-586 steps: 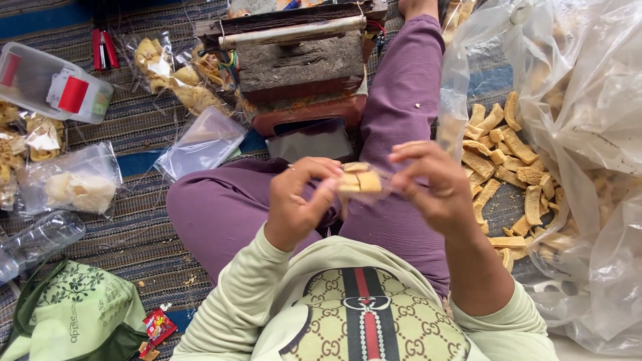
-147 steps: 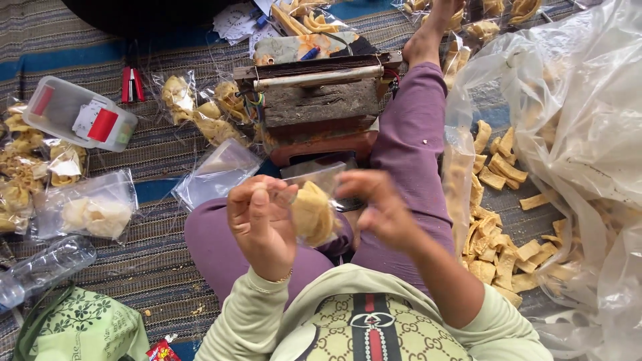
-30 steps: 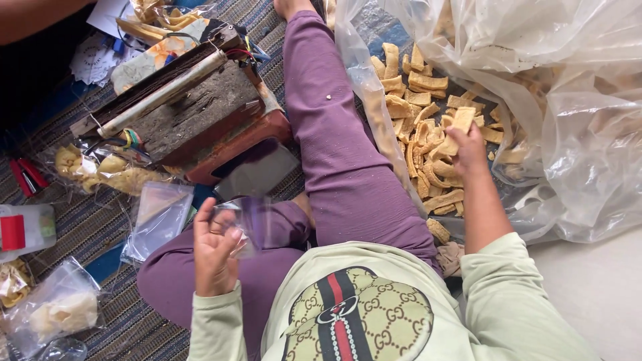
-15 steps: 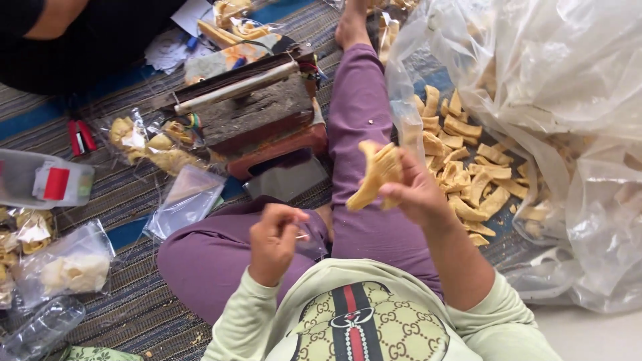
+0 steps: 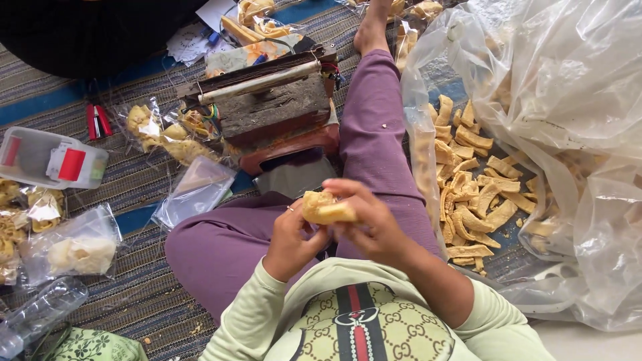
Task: Packaging small snack pieces into plastic bags and sealing them using a manual heat sealer.
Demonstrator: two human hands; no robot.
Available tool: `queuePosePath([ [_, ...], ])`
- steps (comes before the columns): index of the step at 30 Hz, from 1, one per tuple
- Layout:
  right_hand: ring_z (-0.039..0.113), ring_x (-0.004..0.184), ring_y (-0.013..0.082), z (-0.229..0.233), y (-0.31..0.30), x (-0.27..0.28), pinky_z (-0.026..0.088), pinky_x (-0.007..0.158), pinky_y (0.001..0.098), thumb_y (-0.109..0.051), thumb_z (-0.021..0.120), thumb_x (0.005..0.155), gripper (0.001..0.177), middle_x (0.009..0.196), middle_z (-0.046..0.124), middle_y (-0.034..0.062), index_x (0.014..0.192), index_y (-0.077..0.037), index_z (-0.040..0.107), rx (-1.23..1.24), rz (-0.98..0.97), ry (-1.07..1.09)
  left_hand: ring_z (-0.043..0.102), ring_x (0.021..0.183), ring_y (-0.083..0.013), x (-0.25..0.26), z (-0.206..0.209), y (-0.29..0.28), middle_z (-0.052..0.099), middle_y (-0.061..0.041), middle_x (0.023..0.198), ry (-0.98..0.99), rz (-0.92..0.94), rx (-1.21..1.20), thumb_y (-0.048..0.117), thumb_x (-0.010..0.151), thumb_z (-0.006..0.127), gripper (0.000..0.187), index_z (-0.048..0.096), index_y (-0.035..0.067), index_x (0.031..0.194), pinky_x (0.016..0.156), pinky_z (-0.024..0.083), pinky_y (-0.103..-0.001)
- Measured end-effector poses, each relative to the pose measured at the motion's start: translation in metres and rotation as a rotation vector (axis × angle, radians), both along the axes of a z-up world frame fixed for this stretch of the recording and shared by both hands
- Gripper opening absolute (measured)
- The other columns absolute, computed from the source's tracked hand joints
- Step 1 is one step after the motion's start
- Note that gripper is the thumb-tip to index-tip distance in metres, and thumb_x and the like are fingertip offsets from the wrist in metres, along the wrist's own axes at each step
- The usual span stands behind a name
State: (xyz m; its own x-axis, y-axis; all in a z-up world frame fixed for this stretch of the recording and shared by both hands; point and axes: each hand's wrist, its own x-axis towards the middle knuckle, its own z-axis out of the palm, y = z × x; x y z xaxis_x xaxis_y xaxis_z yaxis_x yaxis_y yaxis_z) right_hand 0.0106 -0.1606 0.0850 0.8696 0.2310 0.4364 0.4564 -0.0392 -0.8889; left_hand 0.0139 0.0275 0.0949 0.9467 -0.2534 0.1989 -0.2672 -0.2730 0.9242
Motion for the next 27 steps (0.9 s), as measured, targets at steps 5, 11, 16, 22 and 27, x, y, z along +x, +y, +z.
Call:
queuePosePath([
  [5,0.03,0.149,0.0362,-0.002,-0.025,0.013,0.016,0.119,0.053,-0.042,0.047,0.106,0.038,0.162,0.031,0.0241,0.115,-0.009,0.062,0.404,0.287,0.168,0.07,0.071,-0.0176,-0.004,-0.025,0.01,0.069,-0.01,0.085,0.367,-0.392,-0.4,-0.004,0.076,0.074,0.022,0.071,0.0,0.098,0.059,0.06,-0.031],
  [11,0.07,0.103,0.0396,0.011,-0.016,0.023,0.062,0.078,0.0481,-0.026,0.056,0.106,0.054,0.128,0.055,0.031,0.142,0.01,0.038,0.62,0.877,0.449,0.073,0.08,-0.0217,0.003,-0.058,0.005,0.073,-0.017,0.097,0.689,-0.657,-0.649,-0.013,0.078,0.06,0.039,0.065,-0.003,0.116,0.065,0.059,-0.031],
  [16,0.071,0.099,0.0481,0.007,-0.023,0.035,0.057,0.079,0.0577,-0.027,0.073,0.092,0.044,0.109,0.068,0.0326,0.112,0.012,0.068,0.201,0.363,-0.054,0.073,0.07,-0.0192,0.007,-0.057,-0.009,0.066,-0.014,0.105,0.605,-0.456,-0.664,-0.012,0.076,0.057,0.064,0.054,-0.001,0.139,0.047,0.054,-0.021],
  [22,0.071,0.091,0.0337,0.039,-0.012,0.025,0.059,0.079,0.0465,-0.019,0.087,0.083,0.026,0.101,0.073,0.0141,0.102,-0.004,0.077,-0.284,-0.02,-0.333,0.07,0.076,-0.0163,0.012,-0.034,-0.011,0.068,-0.015,0.099,0.555,-0.355,-0.633,-0.009,0.085,0.067,0.064,0.049,-0.001,0.146,0.061,0.061,-0.028],
  [27,0.07,0.112,0.0368,0.053,-0.014,0.026,0.055,0.095,0.0502,-0.007,0.068,0.094,0.024,0.118,0.072,0.0148,0.117,-0.005,0.073,-0.526,0.017,-0.325,0.073,0.093,-0.0232,0.014,-0.023,-0.015,0.055,-0.011,0.139,0.396,-0.066,-0.537,-0.009,0.078,0.075,0.063,0.059,0.0,0.138,0.074,0.064,-0.026],
])
